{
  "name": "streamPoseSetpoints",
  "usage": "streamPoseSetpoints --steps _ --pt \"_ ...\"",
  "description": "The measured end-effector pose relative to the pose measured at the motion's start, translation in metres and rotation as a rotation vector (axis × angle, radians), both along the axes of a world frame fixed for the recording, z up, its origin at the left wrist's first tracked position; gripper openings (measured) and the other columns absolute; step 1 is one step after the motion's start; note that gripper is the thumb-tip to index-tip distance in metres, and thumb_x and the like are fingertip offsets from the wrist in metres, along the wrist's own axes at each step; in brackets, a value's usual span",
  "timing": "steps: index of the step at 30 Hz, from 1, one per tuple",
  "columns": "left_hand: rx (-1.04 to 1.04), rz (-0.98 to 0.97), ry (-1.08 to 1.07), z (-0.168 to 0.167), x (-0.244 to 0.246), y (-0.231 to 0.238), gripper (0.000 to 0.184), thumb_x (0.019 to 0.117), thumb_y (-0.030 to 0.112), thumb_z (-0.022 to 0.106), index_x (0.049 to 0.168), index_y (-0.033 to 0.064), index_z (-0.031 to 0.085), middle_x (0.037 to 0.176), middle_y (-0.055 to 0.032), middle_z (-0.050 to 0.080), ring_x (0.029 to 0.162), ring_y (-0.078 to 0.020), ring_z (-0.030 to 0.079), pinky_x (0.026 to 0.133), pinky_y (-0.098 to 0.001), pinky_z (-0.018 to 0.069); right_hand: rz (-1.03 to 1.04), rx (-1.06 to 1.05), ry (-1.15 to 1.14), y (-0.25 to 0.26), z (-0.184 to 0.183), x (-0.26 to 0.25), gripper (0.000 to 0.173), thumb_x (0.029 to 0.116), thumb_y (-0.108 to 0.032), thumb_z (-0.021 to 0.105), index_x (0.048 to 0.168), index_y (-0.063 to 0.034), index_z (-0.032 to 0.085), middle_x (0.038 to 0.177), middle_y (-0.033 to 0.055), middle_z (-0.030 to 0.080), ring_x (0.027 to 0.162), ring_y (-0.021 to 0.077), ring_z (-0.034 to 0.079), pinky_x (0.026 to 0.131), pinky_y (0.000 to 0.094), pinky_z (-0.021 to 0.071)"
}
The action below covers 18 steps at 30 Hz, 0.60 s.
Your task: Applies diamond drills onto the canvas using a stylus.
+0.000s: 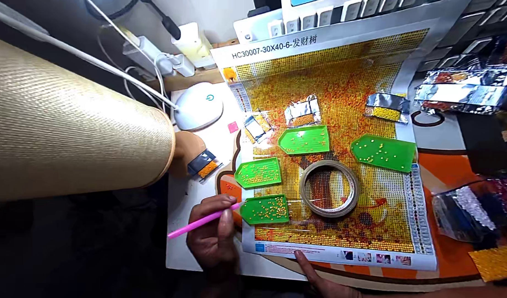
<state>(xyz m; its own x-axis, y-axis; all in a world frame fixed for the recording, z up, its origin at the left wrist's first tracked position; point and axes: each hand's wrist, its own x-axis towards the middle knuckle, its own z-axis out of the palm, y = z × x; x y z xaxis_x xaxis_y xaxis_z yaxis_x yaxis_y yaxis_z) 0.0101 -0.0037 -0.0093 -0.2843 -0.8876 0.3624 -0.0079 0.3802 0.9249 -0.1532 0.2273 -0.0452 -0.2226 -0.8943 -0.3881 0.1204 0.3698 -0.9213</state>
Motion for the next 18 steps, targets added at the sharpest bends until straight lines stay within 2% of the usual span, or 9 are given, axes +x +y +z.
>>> streamPoseSetpoints --steps 3,6,9,12,18 --pt "0.029 0.008 -0.004 -0.007 0.004 0.006 0.017 0.0969 0.01 0.059 0.113 0.005 0.064 0.103 -0.014 0.072 0.095 -0.0319 0.071 0.087 -0.0471 0.0605 0.055 0.05 -0.06 0.006 -0.004 -0.003 0.038 0.1037 -0.029 0.056 0.135 -0.0085 0.063 0.134 0.0004 0.066 0.128 0.0028 0.058 0.11 0.0222 0.0466" --pt "0.052 0.01 -0.04 -0.009 0.002 0.015 0.017 0.0977 0.008 0.058 0.113 0.003 0.063 0.103 -0.0148 0.071 0.094 -0.0312 0.071 0.085 -0.0453 0.0612 0.016 0.039 0.058 0.008 -0.005 -0.003 0.038 0.0999 -0.03 0.063 0.13 -0.0074 0.067 0.129 0.0001 0.069 0.125 0.0023 0.06 0.108 0.0218 0.0481" --pt "0.024 -0.012 -0.149 -0.011 -0.004 0.022 0.016 0.098 0.011 0.058 0.112 0.0053 0.065 0.103 -0.0103 0.071 0.094 -0.0266 0.07 0.084 -0.0417 0.061 0.02 0.029 -0.024 0.012 -0.009 -0.003 0.038 0.1019 -0.029 0.06 0.133 -0.0077 0.064 0.132 0.001 0.068 0.126 0.0041 0.06 0.109 0.0238 0.0488" --pt "-0.033 -0.033 -0.22 -0.02 -0.009 0.025 0.014 0.0981 0.014 0.059 0.107 0.0072 0.066 0.101 -0.0066 0.07 0.093 -0.0228 0.07 0.08 -0.038 0.0613 -0.055 0.042 -0.121 0.009 -0.003 -0.002 0.038 0.0992 -0.026 0.065 0.131 -0.0057 0.065 0.128 0.0016 0.07 0.123 0.0045 0.062 0.107 0.0243 0.0507" --pt "-0.054 -0.051 -0.234 -0.03 -0.007 0.028 0.013 0.0977 0.016 0.058 0.103 0.0091 0.067 0.099 -0.0048 0.068 0.093 -0.0214 0.068 0.081 -0.0373 0.0595 -0.02 -0.028 -0.01 0.013 -0.007 -0.002 0.036 0.1 -0.027 0.064 0.13 -0.007 0.066 0.128 0.001 0.069 0.124 0.0046 0.061 0.108 0.0245 0.0496"
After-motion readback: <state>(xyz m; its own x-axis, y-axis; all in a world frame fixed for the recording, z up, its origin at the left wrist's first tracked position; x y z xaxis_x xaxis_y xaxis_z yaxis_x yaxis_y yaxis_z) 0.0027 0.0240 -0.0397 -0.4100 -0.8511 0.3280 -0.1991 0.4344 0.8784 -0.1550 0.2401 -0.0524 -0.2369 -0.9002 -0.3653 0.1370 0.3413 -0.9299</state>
